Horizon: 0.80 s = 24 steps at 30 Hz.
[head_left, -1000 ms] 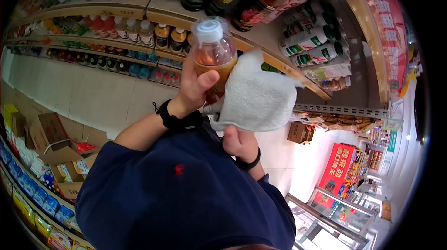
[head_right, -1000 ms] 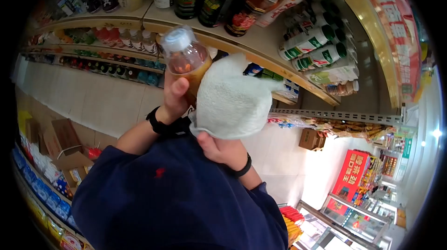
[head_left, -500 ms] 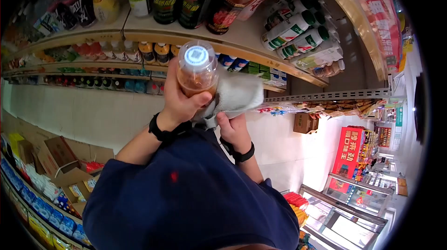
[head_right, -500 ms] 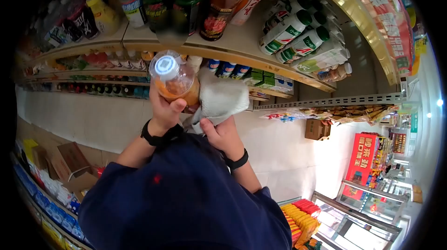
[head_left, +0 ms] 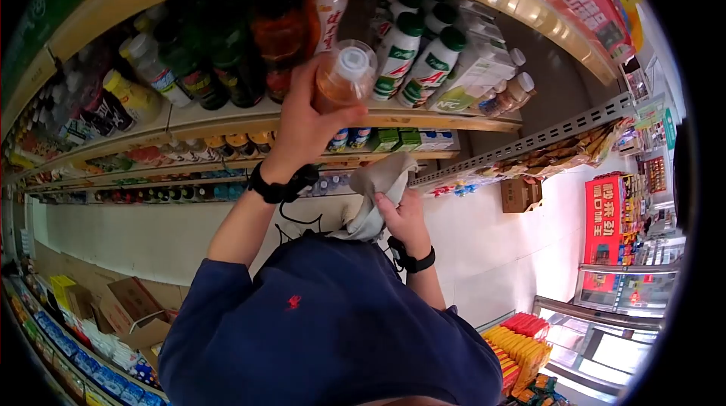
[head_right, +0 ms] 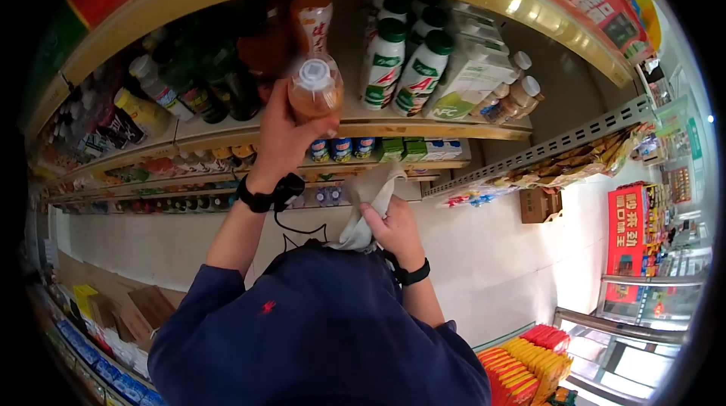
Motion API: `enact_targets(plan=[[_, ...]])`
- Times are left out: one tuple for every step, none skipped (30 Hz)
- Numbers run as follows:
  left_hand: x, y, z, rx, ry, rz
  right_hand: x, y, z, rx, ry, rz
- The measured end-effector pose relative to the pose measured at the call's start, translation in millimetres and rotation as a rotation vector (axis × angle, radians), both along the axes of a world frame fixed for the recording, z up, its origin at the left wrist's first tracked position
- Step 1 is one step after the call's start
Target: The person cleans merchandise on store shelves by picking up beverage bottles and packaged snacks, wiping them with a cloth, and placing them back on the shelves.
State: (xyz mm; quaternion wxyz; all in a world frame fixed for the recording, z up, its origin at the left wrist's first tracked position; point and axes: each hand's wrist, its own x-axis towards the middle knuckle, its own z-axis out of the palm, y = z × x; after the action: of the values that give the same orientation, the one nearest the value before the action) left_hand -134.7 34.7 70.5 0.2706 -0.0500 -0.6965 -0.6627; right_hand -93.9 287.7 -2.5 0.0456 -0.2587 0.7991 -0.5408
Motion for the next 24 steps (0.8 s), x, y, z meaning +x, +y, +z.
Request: enact_targets(plan=[[-12,4,0,-0.010,0.007,-0.003,-4,3,5,-0.005,-0.011,0.012],[-23,8,-2,0.022,-0.001,0.033,-8,9,9,-0.014,-0.005,0.011],[-32,11,-4,0.052,-0.008,0.070,-12,14,11,-0.003,-0.014,0.037],[-39,13,-7,0.040,-0.001,0.070,-17,18,12,0.006,-0.024,0.063],[-43,16,-3,-0.113,-0.016,0.165,-23,23,12,-0.018,-0.019,0.077],[-48,19,-1,-0.264,-0.030,0.265,-29,29,11,-0.028,-0.010,0.083],[-49,24,0,-0.394,0.027,0.363,-35,36,10,0.000,-0.023,0.090],[-53,26,-1,-0.399,0.028,0.373,-41,41,12,0.029,-0.040,0.101],[-55,25,-6,-0.426,0.008,0.419,-47,47,16,0.023,-0.030,0.127],[-57,25,-10,-0.451,-0.014,0.468,-52,52,18,0.022,-0.031,0.142],[-60,24,-11,-0.451,-0.019,0.485,-58,56,20,0.030,-0.069,0.168],[-63,23,-12,-0.400,-0.027,0.481,-63,60,20,0.043,-0.107,0.198],[-63,22,-15,-0.348,-0.034,0.480,-68,63,19,0.049,-0.108,0.225],[-61,26,-11,-0.345,-0.039,0.508,-74,64,17,0.040,-0.068,0.266],[-60,31,-7,-0.249,-0.034,0.477,-79,64,15,0.029,-0.028,0.308],[-58,37,-5,-0.154,-0.027,0.447,-84,63,13,0.031,-0.029,0.338],[-58,42,-7,-0.155,-0.032,0.475,-88,61,11,0.010,-0.024,0.383],[-58,49,-10,-0.327,-0.056,0.615,-91,58,9,-0.012,-0.020,0.427],[-57,54,-13,-0.502,-0.084,0.750,-93,55,6,-0.014,-0.022,0.453],[-56,57,-15,-0.503,-0.089,0.775,-96,49,5,-0.023,-0.011,0.472],[-55,59,-16,-0.563,-0.115,0.821,-98,44,5,-0.032,0.001,0.489],[-54,60,-16,-0.621,-0.142,0.864,-100,38,5,-0.033,0.004,0.509],[-53,62,-15,-0.712,-0.186,0.908,-102,34,8,-0.007,0.000,0.559],[-54,63,-14,-0.705,-0.189,0.922,-103,31,11,0.022,-0.003,0.605]])
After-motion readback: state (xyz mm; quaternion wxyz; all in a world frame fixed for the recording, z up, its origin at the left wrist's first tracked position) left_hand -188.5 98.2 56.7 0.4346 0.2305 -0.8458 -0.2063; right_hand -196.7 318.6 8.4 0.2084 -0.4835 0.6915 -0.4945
